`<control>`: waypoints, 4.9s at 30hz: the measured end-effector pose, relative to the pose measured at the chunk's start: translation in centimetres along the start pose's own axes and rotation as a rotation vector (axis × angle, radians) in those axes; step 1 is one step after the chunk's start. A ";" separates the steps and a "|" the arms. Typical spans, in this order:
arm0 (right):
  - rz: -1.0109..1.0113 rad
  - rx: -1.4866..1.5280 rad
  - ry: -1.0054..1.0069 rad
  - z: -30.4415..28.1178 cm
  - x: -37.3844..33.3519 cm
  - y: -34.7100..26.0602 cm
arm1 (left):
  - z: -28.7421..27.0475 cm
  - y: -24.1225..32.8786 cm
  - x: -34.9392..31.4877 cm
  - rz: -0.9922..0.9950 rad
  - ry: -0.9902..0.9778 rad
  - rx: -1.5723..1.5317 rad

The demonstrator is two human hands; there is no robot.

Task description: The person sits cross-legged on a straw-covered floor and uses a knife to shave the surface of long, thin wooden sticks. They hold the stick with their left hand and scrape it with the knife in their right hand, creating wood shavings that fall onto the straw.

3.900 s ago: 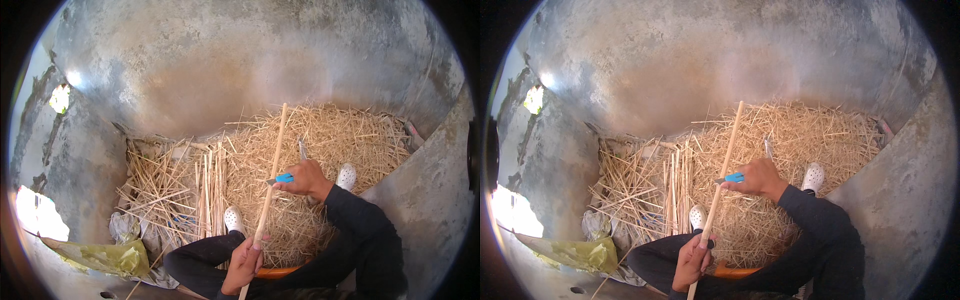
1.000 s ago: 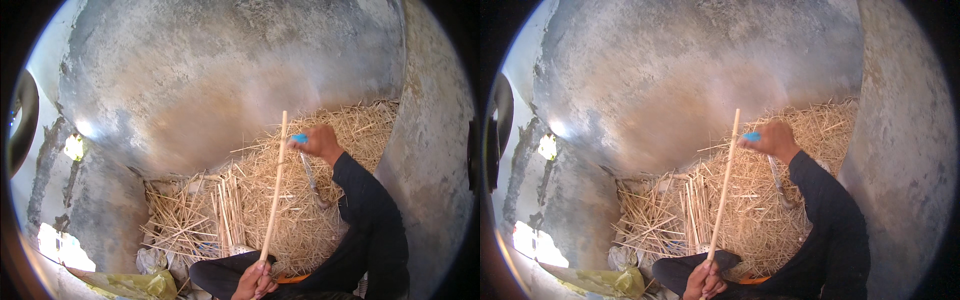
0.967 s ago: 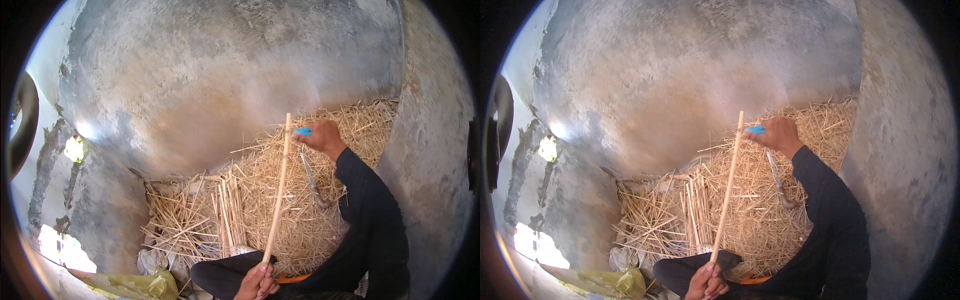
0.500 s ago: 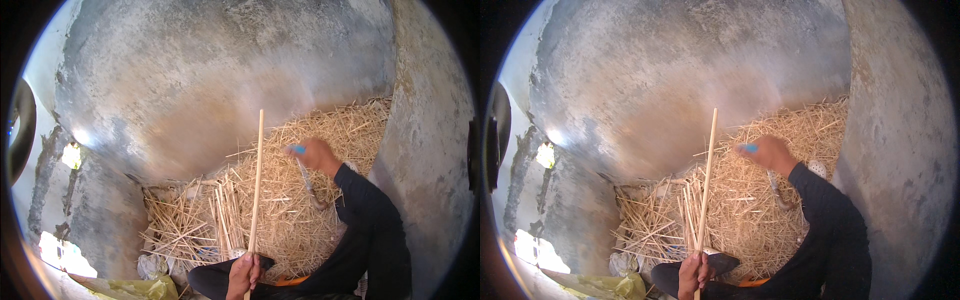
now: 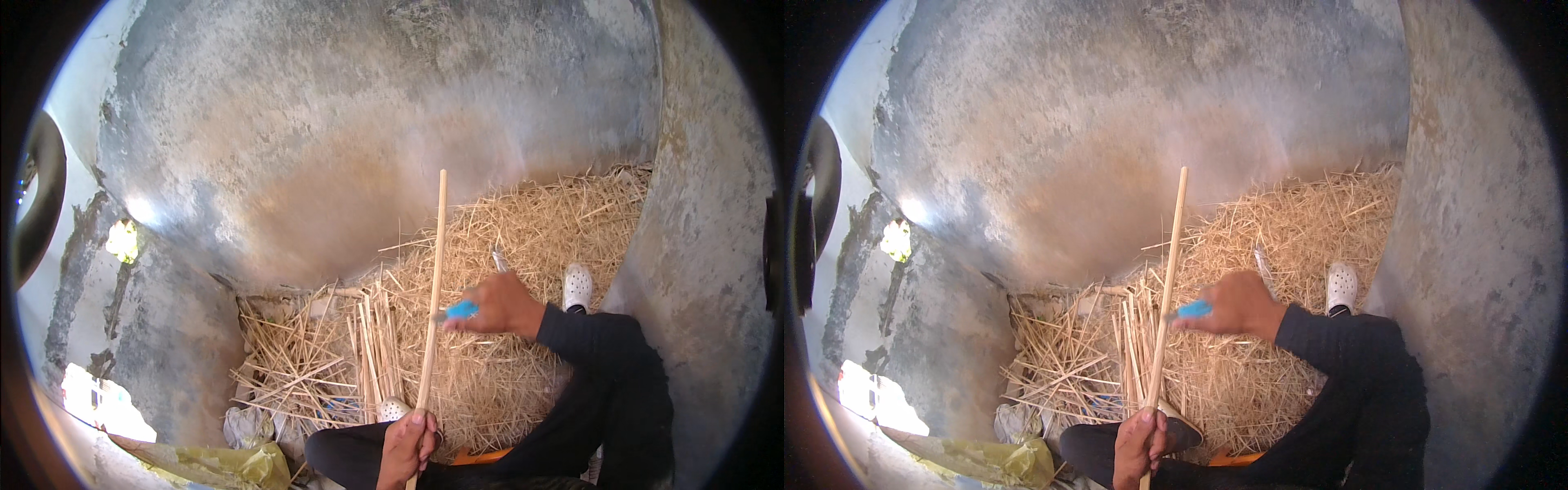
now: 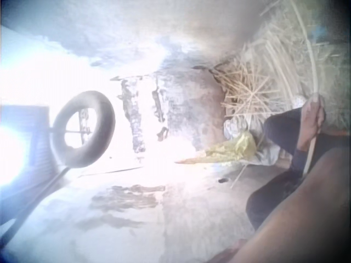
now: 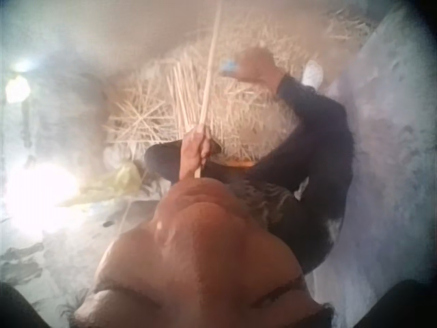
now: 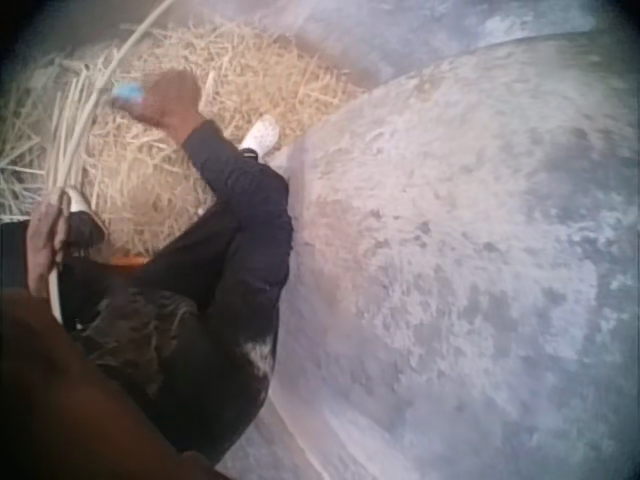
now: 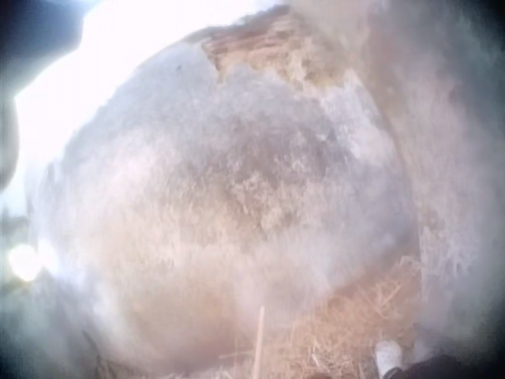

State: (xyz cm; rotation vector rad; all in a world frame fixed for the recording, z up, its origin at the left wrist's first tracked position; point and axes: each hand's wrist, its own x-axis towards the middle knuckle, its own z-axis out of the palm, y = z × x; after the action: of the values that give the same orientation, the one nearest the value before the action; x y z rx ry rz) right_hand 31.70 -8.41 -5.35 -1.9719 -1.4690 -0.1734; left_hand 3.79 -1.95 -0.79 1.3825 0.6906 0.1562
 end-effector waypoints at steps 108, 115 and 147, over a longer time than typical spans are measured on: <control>0.083 -0.047 -0.132 2.1 -0.2 -1.9 | 0.1 1.2 2.7 -0.029 -0.121 -0.433; 0.123 0.007 -0.251 3.2 -1.0 -1.7 | 0.4 0.9 2.2 -0.053 -0.093 -0.394; 0.233 -0.055 -0.071 4.2 1.9 4.6 | 1.0 0.0 2.0 -0.010 -0.056 -0.283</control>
State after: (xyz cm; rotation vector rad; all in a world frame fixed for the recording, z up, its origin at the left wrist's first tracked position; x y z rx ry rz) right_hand 35.32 -5.17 -9.61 -2.1955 -1.2764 -0.0430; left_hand 5.93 -1.87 -1.48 1.1076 0.6041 0.1988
